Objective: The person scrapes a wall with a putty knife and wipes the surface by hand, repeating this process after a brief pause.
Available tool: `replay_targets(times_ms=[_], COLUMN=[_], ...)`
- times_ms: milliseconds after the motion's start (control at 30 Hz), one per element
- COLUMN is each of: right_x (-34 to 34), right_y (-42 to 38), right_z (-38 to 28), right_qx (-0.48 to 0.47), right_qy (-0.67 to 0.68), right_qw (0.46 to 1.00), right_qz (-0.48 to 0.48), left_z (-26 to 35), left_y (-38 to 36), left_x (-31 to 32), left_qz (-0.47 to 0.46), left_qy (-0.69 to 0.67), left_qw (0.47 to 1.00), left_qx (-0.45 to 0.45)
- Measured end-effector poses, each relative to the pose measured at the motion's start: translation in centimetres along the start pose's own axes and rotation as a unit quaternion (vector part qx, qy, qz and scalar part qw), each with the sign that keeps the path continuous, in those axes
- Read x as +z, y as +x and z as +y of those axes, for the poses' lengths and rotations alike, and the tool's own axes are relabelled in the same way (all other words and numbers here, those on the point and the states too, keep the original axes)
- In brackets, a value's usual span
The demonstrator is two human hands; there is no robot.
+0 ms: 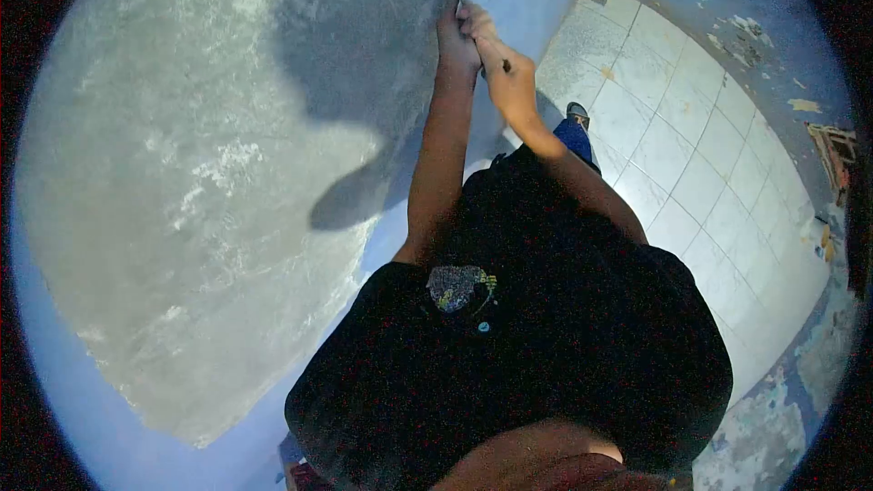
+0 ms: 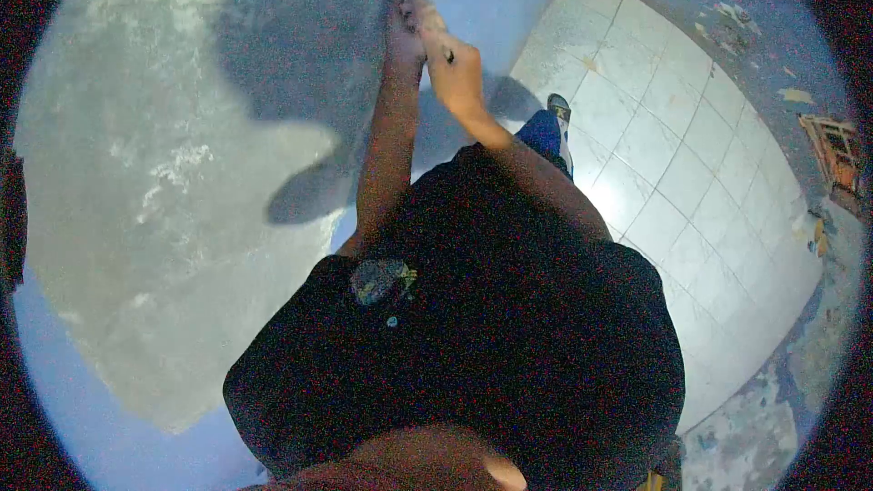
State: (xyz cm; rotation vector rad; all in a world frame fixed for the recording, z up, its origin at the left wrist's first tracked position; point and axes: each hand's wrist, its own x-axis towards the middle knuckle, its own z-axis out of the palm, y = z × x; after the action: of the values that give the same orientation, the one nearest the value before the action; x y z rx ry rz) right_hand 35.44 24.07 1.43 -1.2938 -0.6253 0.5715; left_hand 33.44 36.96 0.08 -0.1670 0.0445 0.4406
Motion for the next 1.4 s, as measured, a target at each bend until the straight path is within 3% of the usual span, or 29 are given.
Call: replay_targets(times_ms=[33, 133, 267, 367, 467, 667, 867, 1100, 1267, 1400], right_x=[0.0, -0.4, -1.0, -0.8, -0.8, -0.4, -1.2, -2.0, -1.4, -1.8], right_y=[-0.1, -1.0, -2.1, -1.8, -1.7, -1.1, 0.2, 0.8, -0.2, -0.5], right_z=[-0.4, -0.9, -2.7, -1.3, -1.1, -1.5, -1.6, -1.1, -1.4, -2.7], right_qx=[0.011, 0.011, 0.074, 0.046, 0.062, 0.033, 0.041, 0.053, 0.006, 0.063], right_qy=[0.016, 0.009, 0.001, -0.006, -0.009, -0.032, -0.084, -0.073, -0.038, -0.037], right_qw=[1.0, 1.0, 0.996, 0.999, 0.998, 0.999, 0.996, 0.995, 0.999, 0.997], right_qz=[0.001, -0.009, -0.042, -0.019, -0.011, 0.02, -0.01, -0.037, -0.027, -0.033], left_z=[-0.2, -1.0, -1.2, -1.4, -1.1, -0.5, 0.4, -1.3, -1.3, -2.5], left_y=[-0.1, -1.3, -2.5, -2.2, -1.7, -1.2, 0.6, 0.4, -0.9, -1.3], left_x=[0.1, 0.4, 0.1, -0.1, -0.7, -1.1, -2.1, -0.9, 0.1, 1.2], left_qz=[0.023, -0.036, 0.037, 0.032, -0.007, -0.047, -0.117, -0.075, -0.03, 0.024], left_qy=[-0.006, 0.079, 0.026, -0.006, 0.037, -0.006, 0.007, 0.05, 0.039, 0.063], left_qw=[1.0, 0.996, 0.996, 0.997, 0.998, 0.999, 0.993, 0.994, 0.998, 0.993], left_qx=[0.005, 0.036, 0.074, 0.063, 0.053, 0.009, -0.012, 0.067, 0.047, 0.1])
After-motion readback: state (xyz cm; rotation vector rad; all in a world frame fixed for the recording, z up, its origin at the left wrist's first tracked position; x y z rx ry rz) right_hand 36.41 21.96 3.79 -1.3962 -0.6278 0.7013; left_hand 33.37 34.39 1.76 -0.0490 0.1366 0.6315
